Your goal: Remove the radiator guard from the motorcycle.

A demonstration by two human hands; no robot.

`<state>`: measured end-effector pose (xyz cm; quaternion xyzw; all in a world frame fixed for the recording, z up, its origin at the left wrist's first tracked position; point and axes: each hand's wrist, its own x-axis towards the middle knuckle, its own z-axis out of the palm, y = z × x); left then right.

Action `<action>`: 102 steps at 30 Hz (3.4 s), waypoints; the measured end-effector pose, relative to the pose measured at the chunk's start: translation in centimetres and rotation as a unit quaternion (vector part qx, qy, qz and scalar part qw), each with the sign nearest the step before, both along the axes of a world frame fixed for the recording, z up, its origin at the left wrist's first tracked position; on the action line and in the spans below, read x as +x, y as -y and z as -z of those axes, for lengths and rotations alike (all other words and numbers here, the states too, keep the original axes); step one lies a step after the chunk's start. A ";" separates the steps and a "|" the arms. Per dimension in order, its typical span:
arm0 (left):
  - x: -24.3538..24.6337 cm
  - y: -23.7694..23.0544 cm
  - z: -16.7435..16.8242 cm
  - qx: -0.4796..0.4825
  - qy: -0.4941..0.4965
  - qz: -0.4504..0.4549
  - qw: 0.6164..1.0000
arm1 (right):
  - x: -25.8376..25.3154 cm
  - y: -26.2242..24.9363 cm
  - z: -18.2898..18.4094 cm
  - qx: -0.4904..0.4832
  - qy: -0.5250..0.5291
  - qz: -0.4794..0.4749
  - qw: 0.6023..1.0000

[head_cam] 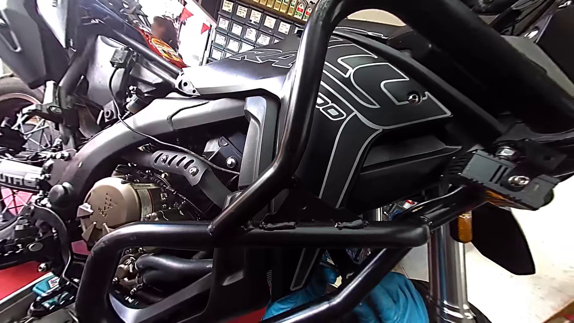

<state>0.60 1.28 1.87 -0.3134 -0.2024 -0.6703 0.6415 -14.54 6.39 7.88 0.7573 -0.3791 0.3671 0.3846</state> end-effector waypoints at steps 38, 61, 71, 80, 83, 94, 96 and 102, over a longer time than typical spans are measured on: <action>-0.9 1.6 1.7 0.045 0.071 -0.046 0.995 | -0.5 -0.5 0.0 0.215 0.107 -0.058 0.969; -0.9 0.7 0.3 0.057 0.050 -0.072 0.995 | -1.5 2.1 -0.5 0.072 0.006 -0.053 0.996; -0.8 1.2 1.0 0.018 0.071 -0.069 0.995 | 2.0 -1.5 -0.6 0.476 0.444 -0.264 0.711; -0.9 1.2 1.3 0.025 0.041 -0.046 0.998 | -0.1 0.1 -0.6 0.087 0.051 -0.043 0.994; -0.9 1.4 1.7 0.000 0.043 -0.054 0.998 | 2.4 -0.6 -1.7 0.340 0.368 -0.184 0.846; -1.0 1.7 2.0 -0.030 0.020 -0.017 0.999 | -0.3 1.3 0.0 0.132 0.119 -0.055 0.982; -0.9 1.6 2.0 -0.023 0.011 -0.013 1.000 | -0.9 2.1 -0.1 0.052 0.022 -0.039 0.998; -1.2 2.0 2.9 -0.021 0.000 0.001 1.000 | 1.2 0.9 0.4 0.248 0.242 -0.181 0.921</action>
